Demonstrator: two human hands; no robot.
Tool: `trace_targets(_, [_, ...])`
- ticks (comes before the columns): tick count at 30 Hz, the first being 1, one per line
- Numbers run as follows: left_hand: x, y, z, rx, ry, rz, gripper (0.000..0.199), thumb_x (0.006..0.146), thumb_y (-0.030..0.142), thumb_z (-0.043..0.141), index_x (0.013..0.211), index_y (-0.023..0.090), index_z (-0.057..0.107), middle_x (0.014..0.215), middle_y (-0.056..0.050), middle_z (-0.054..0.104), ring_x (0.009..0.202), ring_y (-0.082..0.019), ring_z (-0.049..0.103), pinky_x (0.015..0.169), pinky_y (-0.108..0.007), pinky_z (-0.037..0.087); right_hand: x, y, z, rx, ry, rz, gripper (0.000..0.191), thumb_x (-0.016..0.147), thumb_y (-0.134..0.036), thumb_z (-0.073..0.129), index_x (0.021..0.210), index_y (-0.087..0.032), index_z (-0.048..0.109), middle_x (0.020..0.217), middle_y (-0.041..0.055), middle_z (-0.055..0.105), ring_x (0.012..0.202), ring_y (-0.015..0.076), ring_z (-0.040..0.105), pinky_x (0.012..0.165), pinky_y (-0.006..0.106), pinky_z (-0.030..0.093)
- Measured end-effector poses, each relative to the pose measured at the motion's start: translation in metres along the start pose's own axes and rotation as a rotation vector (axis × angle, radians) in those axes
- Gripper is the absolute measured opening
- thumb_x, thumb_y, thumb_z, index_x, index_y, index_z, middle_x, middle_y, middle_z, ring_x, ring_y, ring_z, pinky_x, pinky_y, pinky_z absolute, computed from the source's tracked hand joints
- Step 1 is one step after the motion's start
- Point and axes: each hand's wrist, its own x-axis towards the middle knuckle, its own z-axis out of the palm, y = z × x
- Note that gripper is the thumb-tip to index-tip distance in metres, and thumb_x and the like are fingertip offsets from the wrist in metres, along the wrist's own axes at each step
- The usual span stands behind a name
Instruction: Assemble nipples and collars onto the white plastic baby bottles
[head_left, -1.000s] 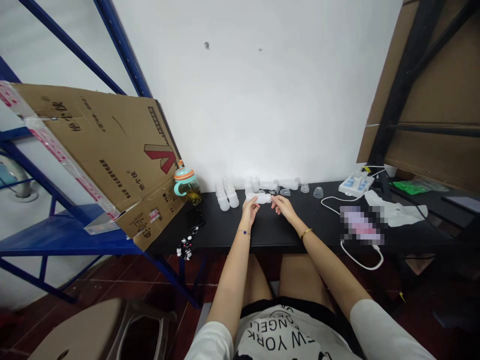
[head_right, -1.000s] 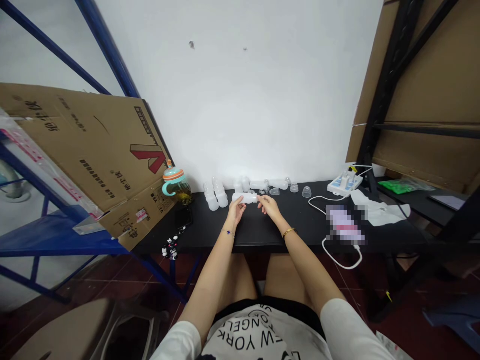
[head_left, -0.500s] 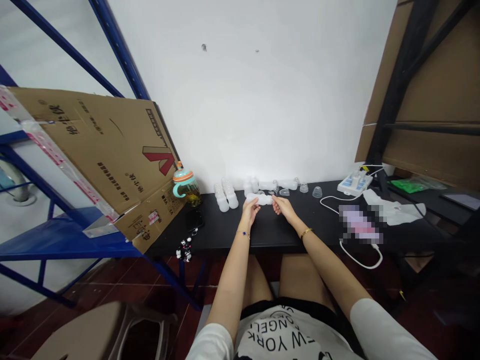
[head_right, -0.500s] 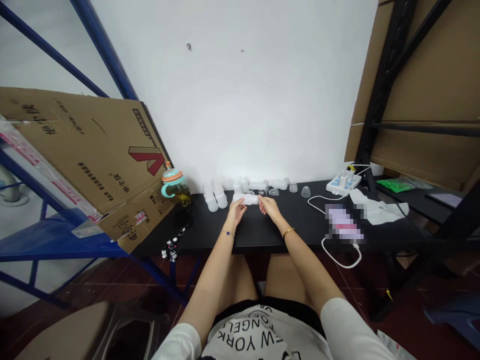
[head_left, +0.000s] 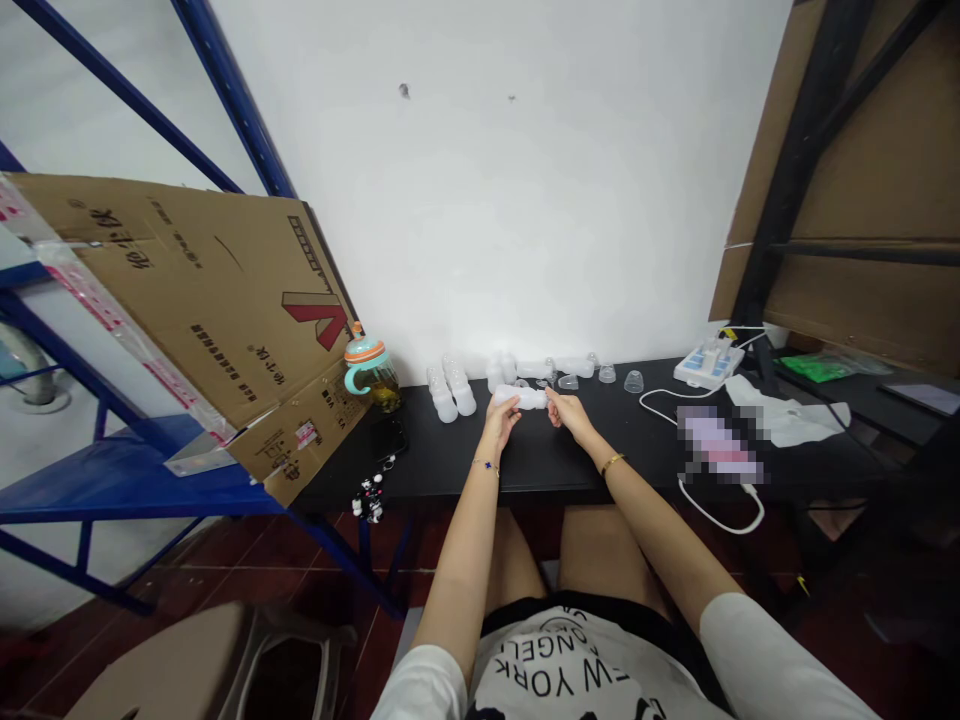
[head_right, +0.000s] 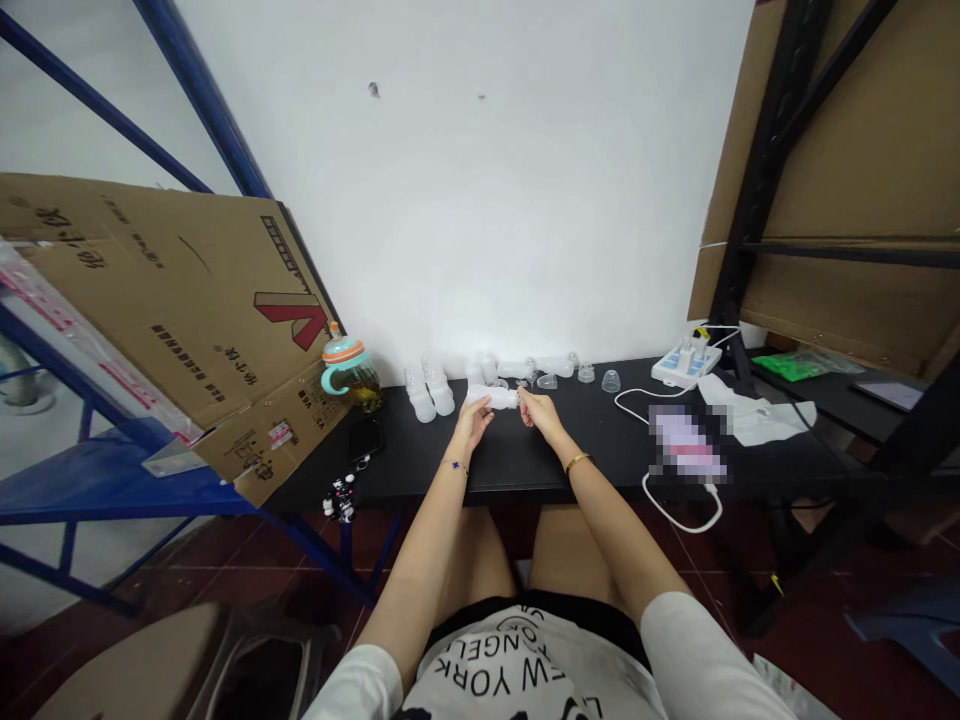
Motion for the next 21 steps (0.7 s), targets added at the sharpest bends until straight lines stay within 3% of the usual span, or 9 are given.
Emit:
trace_targets(6, [0.002, -0.001, -0.001, -0.039, 0.013, -0.005, 0.037, 0.066, 0.017, 0.086, 0.097, 0.017, 0.066, 0.081, 0.001, 0.069, 0.058, -0.007, 0.056, 0.059, -0.02, 0.046, 0.0, 0.0, 0.001, 0.0, 0.0, -0.032, 0.06, 0.082, -0.075, 0.061, 0.058, -0.021, 0.056, 0.041, 0.0005, 0.053, 0.036, 0.0106, 0.048, 0.035, 0.02, 0.037])
trace_targets(13, [0.007, -0.002, -0.003, -0.091, 0.062, 0.001, 0.033, 0.07, 0.022, 0.087, 0.094, 0.014, 0.065, 0.076, 0.0, 0.069, 0.052, -0.005, 0.057, 0.054, -0.017, 0.048, -0.001, -0.005, 0.003, 0.038, -0.002, -0.12, 0.05, 0.073, -0.061, 0.077, 0.101, -0.02, 0.068, 0.063, -0.0026, 0.065, 0.04, 0.0086, 0.05, 0.034, 0.018, 0.036])
trace_targets(21, [0.01, -0.004, -0.004, -0.066, 0.111, -0.034, 0.035, 0.072, 0.023, 0.088, 0.099, 0.013, 0.067, 0.081, -0.005, 0.073, 0.053, -0.007, 0.062, 0.054, -0.019, 0.053, -0.001, -0.005, -0.003, 0.124, 0.004, -0.134, 0.049, 0.068, -0.051, 0.081, 0.105, -0.02, 0.073, 0.084, 0.003, 0.073, 0.048, 0.009, 0.055, 0.038, 0.02, 0.041])
